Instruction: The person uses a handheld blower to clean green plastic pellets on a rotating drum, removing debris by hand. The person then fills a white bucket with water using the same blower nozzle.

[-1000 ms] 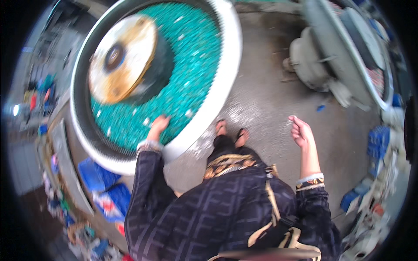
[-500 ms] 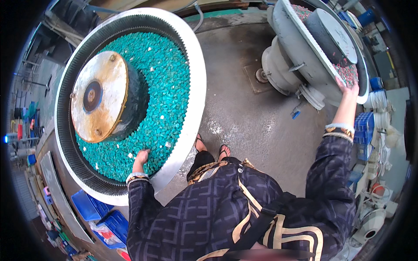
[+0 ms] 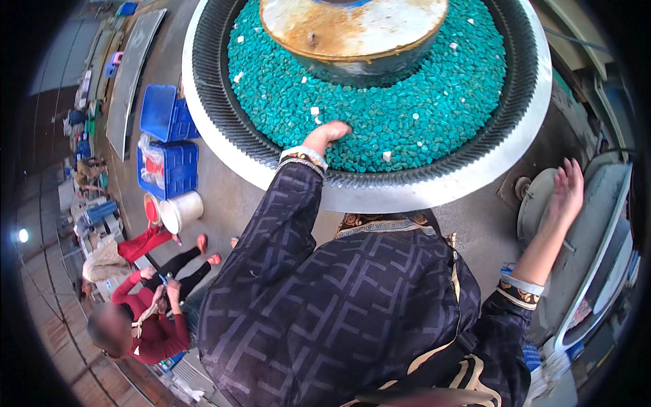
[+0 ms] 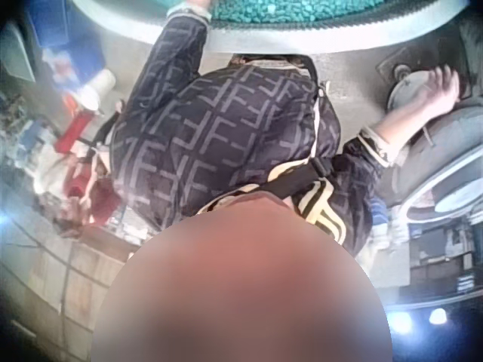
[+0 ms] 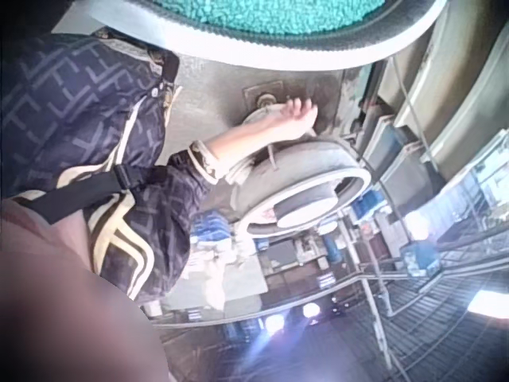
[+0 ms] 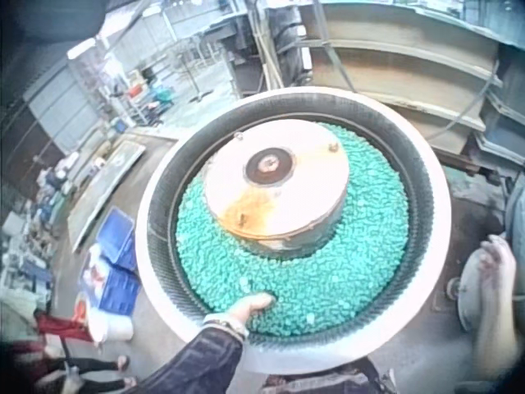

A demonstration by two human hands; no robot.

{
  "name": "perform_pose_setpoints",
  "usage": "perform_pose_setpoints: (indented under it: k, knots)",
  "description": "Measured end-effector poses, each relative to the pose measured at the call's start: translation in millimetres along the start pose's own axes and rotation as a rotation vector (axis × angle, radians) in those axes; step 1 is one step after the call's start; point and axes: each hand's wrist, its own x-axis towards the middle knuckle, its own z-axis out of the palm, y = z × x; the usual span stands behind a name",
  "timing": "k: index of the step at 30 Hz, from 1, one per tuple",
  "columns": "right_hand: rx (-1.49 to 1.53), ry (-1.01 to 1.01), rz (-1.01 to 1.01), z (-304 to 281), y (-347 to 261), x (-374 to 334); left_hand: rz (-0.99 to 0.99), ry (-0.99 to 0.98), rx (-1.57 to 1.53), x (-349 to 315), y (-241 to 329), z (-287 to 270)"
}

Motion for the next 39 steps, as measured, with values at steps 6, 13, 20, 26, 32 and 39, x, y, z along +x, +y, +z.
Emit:
perform_pose_setpoints:
  k: [6,13,20,26,32,39]
  knots:
    - [-0.056,-0.483,0.169,133.1,38.3,-36.5,-0.076,-0.345,-0.076,-46.0,39.6,5.8]
    - [-0.31,-0.777,0.358,173.3,67.6,-56.6,0.107,-0.523,-0.292,-75.6,32.5,-45.1]
    - [-0.427,-0.852,0.425,176.3,81.0,-53.3,0.024,0.149,-0.053,-20.5,-18.0,-33.0]
    - [-0.462,-0.92,0.438,183.4,90.3,-55.6,0.014,0.27,0.431,-18.3,12.0,-6.1]
    - [-0.47,-0.999,0.448,187.1,110.2,-67.0,0.026,0.328,0.306,-2.1,17.7,35.0]
    - [-0.476,-1.051,0.484,191.2,113.0,-70.0,0.26,0.114,-0.824,-135.8,41.4,19.9]
